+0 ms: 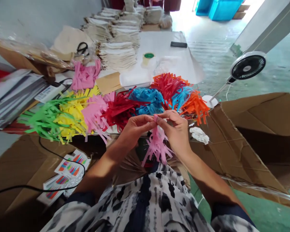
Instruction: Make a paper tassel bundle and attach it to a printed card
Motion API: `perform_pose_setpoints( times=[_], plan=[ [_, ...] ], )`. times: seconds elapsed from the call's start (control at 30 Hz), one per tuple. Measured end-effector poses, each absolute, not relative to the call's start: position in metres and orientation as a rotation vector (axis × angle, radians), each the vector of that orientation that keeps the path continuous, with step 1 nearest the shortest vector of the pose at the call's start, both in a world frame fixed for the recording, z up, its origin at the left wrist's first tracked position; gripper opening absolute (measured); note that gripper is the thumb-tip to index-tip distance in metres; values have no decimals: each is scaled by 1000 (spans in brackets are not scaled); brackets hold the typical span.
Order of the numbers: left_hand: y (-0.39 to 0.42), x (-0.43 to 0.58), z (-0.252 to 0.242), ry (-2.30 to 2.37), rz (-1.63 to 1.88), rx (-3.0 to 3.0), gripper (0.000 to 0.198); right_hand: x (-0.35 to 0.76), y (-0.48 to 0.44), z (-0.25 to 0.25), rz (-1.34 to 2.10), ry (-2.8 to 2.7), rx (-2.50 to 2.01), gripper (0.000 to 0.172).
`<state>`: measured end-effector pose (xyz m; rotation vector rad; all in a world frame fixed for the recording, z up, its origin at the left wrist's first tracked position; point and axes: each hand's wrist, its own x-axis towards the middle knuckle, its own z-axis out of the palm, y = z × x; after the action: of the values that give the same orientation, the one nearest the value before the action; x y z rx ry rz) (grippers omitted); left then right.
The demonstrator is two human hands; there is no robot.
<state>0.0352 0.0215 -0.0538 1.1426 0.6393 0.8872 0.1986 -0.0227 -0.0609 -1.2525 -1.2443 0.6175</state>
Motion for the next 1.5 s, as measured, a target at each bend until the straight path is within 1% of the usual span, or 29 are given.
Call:
perform_pose_setpoints(
  times=[0.2,0.4,0.6,0.7,0.8,0.87,0.93,1.0,1.07,1.2,1.33,1.5],
  plan=[
    [19,32,-57,713,957,1165,34,201,-23,-50,693,-1374,-1278,14],
    [12,30,-71,712,996,1111,37,198,-23,-52,468,-1433,-1263,15],
    [19,19,-79,698,1073,1076,38,188,-6,-53,416,-1503,-1209,11],
    [32,11,-80,731,1099,1079,35,185,33,-46,444,-1607,-1218,12],
    [48,5,-84,724,1125,1014,41,181,106,-39,319,-1744,-1298,19],
    [58,3,-89,705,1119,968,45,175,164,-37,181,-1894,-1462,25],
    [65,2,-95,678,1101,931,47,166,218,-38,119,-2039,-1762,30],
    [69,2,-102,640,1078,901,48,155,262,-44,110,-2081,-1866,29],
    [70,1,-109,624,1049,884,49,145,293,-55,126,-2119,-1905,25],
    [68,-3,-117,653,1029,858,47,131,324,-77,163,-2210,-1938,20],
    [66,-7,-115,701,1078,903,41,130,333,-85,170,-2256,-1944,14],
    [67,-11,-108,782,1170,926,42,139,328,-78,161,-2200,-1911,18]
  ],
)
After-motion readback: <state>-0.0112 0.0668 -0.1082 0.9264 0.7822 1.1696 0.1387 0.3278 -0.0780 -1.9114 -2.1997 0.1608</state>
